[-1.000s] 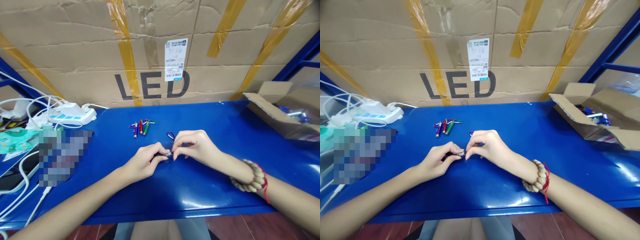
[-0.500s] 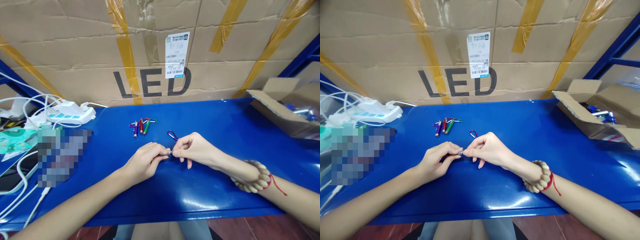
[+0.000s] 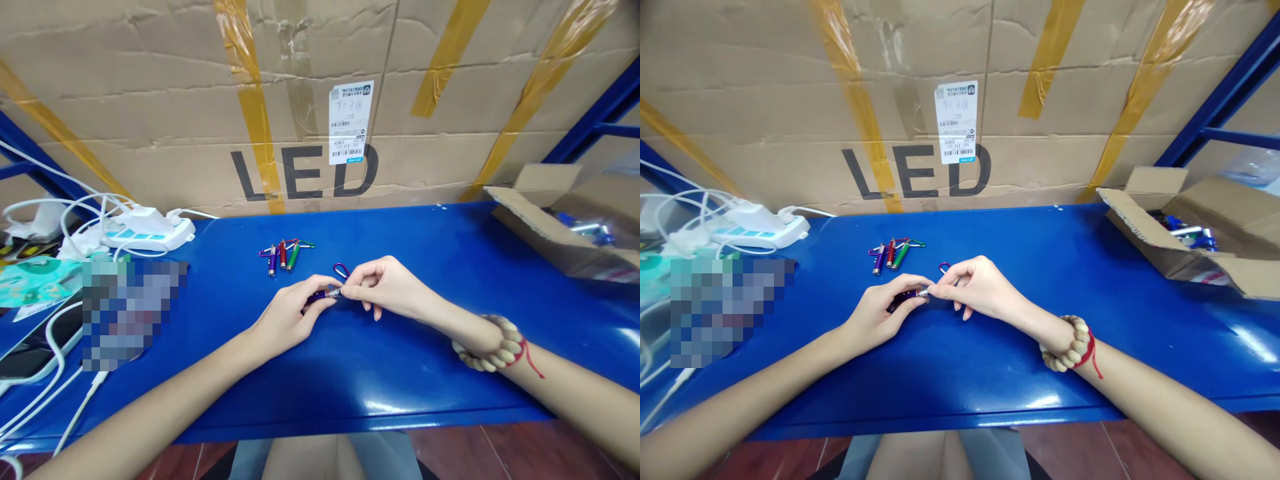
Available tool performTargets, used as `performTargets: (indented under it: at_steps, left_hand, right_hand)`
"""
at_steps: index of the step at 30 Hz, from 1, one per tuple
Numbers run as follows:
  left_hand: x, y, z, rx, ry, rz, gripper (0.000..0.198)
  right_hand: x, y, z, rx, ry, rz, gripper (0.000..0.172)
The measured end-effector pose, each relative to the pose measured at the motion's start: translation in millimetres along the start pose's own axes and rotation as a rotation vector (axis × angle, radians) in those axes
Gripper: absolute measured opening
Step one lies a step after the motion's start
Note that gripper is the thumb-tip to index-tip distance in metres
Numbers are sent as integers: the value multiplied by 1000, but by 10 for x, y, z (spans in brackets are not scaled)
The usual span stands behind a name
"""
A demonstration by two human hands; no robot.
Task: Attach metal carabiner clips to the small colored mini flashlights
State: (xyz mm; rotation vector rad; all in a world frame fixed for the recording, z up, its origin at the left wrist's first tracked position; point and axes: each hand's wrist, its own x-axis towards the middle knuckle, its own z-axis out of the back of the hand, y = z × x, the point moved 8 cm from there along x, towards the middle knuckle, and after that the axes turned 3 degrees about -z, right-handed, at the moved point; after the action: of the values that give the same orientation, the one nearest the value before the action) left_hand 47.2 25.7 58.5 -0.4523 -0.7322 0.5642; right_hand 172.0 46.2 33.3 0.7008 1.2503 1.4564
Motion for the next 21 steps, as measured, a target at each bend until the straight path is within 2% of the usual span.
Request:
performTargets:
  at_steps: [4, 8, 10, 14, 17, 21]
  left_hand:
    - [31, 76, 31, 2, -14, 78, 18]
    - [28, 209, 97, -6, -84, 239, 19]
    - [28, 241, 107, -15, -103, 273, 19]
    - [19, 296, 130, -41, -155, 320, 17]
    - [5, 326, 136, -89, -182, 346, 14]
    - [-3, 299, 158, -138, -219, 326, 12]
  right_hand:
    - [20, 68, 120, -147, -97, 102, 41]
    - [-10, 237, 308, -413, -329, 385, 31]
    - [-1, 244, 277, -509, -326, 455, 28]
    - [55, 150, 199, -599, -287, 419, 22]
    - [56, 131, 177, -687, -296, 412, 26]
    - [4, 176, 120, -830, -289, 481, 26]
